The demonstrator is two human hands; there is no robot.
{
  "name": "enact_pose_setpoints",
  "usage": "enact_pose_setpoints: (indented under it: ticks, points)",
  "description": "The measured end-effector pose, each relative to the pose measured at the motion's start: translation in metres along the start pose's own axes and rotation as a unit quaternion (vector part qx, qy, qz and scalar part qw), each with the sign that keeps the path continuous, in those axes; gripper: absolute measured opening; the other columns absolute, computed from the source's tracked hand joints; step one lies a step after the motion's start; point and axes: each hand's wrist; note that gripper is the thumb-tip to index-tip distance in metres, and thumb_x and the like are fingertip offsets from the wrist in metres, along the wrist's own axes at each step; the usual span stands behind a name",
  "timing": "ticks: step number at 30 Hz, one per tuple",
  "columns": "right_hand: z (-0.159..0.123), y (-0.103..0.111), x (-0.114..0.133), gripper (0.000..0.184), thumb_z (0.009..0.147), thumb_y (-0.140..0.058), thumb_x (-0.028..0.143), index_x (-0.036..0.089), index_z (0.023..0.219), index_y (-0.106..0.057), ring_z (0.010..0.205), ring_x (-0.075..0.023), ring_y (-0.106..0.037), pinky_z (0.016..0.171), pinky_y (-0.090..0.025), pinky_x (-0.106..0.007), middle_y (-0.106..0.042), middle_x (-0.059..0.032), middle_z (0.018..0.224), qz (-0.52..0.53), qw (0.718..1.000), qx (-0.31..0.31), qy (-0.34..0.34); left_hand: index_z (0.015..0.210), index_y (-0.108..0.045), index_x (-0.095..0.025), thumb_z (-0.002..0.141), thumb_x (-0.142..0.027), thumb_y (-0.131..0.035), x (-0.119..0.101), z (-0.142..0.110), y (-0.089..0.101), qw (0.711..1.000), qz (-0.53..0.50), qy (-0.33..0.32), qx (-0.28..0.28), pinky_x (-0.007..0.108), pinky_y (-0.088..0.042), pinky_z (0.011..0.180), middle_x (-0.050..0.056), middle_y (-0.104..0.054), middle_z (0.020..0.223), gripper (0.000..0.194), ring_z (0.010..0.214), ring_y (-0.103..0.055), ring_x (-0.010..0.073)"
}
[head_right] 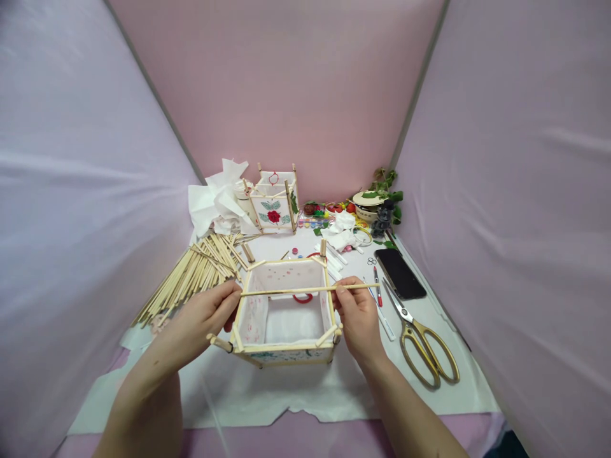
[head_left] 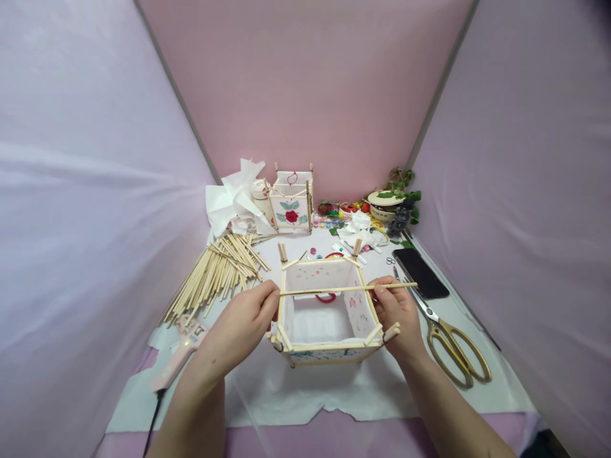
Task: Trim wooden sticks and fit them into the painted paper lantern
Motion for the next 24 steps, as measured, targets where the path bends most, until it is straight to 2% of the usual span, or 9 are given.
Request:
enact_pose_setpoints:
  ticks: [13, 18, 20, 22, 24]
  points:
    - [-0.001, 0.0, 0.0, 0.013, 0.082, -0.064, 0.031, 0.022, 0.079, -0.056, 0.06, -0.0093, -0.047, 0.055, -0.039, -0.021, -0.053, 0.0035, 0.068, 0.004, 1.0, -0.002, 0.001, 0.071, -0.049, -0.021, 0.094, -0.043, -0.031, 0.0, -0.001, 0.0, 1.0, 0.0, -0.002, -0.003, 0.026, -0.036, 0.059, -0.003, -0.058, 0.066, 0.037, 0.063, -0.054, 0.0141]
    - [0.0, 0.0, 0.0, 0.012, 0.083, -0.063, 0.03, 0.022, 0.079, -0.056, 0.06, -0.0097, -0.048, 0.056, -0.04, -0.021, -0.053, 0.0036, 0.066, -0.004, 1.0, 0.001, 0.006, 0.071, -0.052, -0.021, 0.091, -0.045, -0.035, 0.011, 0.0, 0.007, 1.0, 0.01, 0.013, -0.015, 0.026, -0.039, 0.058, -0.003, -0.06, 0.065, 0.036, 0.061, -0.055, 0.0142]
    - [0.0, -0.001, 0.0, 0.012, 0.083, -0.062, 0.031, 0.021, 0.078, -0.056, 0.058, -0.0097, -0.048, 0.055, -0.039, -0.022, -0.052, 0.0038, 0.064, -0.011, 1.0, 0.0, 0.01, 0.08, -0.056, -0.022, 0.09, -0.045, -0.039, 0.018, -0.001, 0.014, 0.998, 0.0, 0.018, -0.058, 0.027, -0.043, 0.062, -0.002, -0.063, 0.073, 0.031, 0.066, -0.058, 0.0153]
    - [0.0, -0.002, 0.0, 0.013, 0.083, -0.062, 0.031, 0.021, 0.078, -0.056, 0.058, -0.0097, -0.048, 0.055, -0.039, -0.022, -0.053, 0.0037, 0.064, -0.012, 1.0, 0.0, 0.014, 0.094, -0.058, -0.023, 0.087, -0.046, -0.044, 0.023, -0.004, 0.02, 0.989, -0.021, 0.022, -0.142, 0.029, -0.047, 0.07, 0.0, -0.065, 0.086, 0.028, 0.077, -0.061, 0.0174]
    - [0.001, -0.002, 0.0, 0.013, 0.082, -0.063, 0.031, 0.021, 0.078, -0.056, 0.058, -0.0098, -0.049, 0.056, -0.04, -0.022, -0.053, 0.0036, 0.065, -0.005, 1.0, 0.004, 0.016, 0.108, -0.055, -0.024, 0.085, -0.046, -0.048, 0.022, -0.01, 0.026, 0.97, -0.047, 0.02, -0.238, 0.031, -0.049, 0.076, 0.003, -0.064, 0.101, 0.033, 0.09, -0.062, 0.0198]
Point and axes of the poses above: each hand's wrist, its own z-axis towards the middle knuckle, its own y-axis out of the back of the hand, x = y × z
